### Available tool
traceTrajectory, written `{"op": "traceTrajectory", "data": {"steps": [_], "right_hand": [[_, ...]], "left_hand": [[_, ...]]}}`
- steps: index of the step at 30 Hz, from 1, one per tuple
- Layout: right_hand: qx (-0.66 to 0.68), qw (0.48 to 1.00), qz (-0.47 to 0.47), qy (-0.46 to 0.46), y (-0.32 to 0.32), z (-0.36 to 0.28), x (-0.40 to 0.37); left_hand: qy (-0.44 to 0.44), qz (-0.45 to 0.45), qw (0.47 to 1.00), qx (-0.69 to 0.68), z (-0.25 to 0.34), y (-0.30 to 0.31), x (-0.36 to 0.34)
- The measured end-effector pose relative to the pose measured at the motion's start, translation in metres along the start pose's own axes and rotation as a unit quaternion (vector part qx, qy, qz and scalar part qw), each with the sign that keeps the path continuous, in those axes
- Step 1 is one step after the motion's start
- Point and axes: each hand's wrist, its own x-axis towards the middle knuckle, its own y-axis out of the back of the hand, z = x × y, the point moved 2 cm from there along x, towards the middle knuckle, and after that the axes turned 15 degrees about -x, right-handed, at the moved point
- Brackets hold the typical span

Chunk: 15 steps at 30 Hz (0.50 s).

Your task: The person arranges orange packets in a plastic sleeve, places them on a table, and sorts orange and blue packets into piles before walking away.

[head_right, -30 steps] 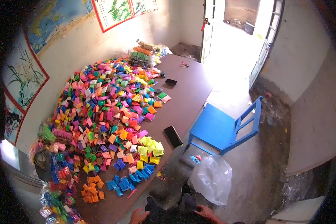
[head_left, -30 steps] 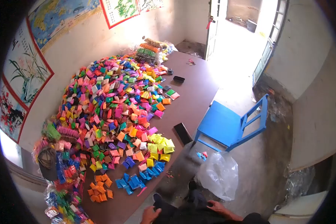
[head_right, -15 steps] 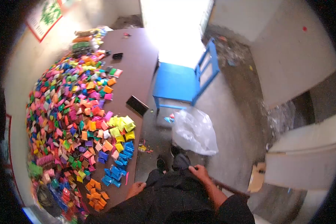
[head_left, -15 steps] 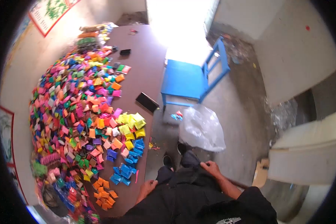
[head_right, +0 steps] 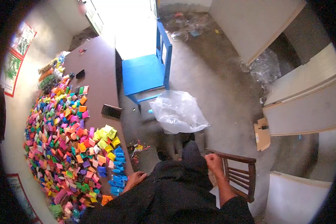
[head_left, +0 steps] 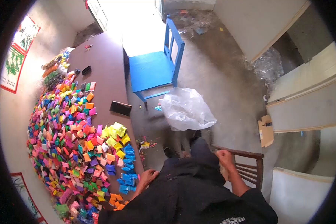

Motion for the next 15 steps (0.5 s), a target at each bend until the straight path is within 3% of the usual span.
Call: {"op": "traceTrajectory", "data": {"steps": [5, 8, 12, 15], "right_hand": [[0.066, 0.997, 0.030, 0.024, 0.014, 0.048, 0.029], [0.076, 0.996, -0.019, -0.030, 0.010, 0.081, 0.063], [0.108, 0.994, 0.001, 0.033, 0.052, 0.073, 0.109], [0.102, 0.994, 0.020, 0.039, 0.108, 0.058, 0.151]], "left_hand": [[-0.040, 0.063, 0.996, 0.040, 0.040, 0.001, 0.037], [-0.047, 0.078, 0.995, 0.047, 0.065, -0.006, 0.057], [-0.022, 0.128, 0.991, 0.033, 0.101, -0.035, 0.079], [0.006, 0.112, 0.991, 0.079, 0.133, -0.062, 0.099]]}}
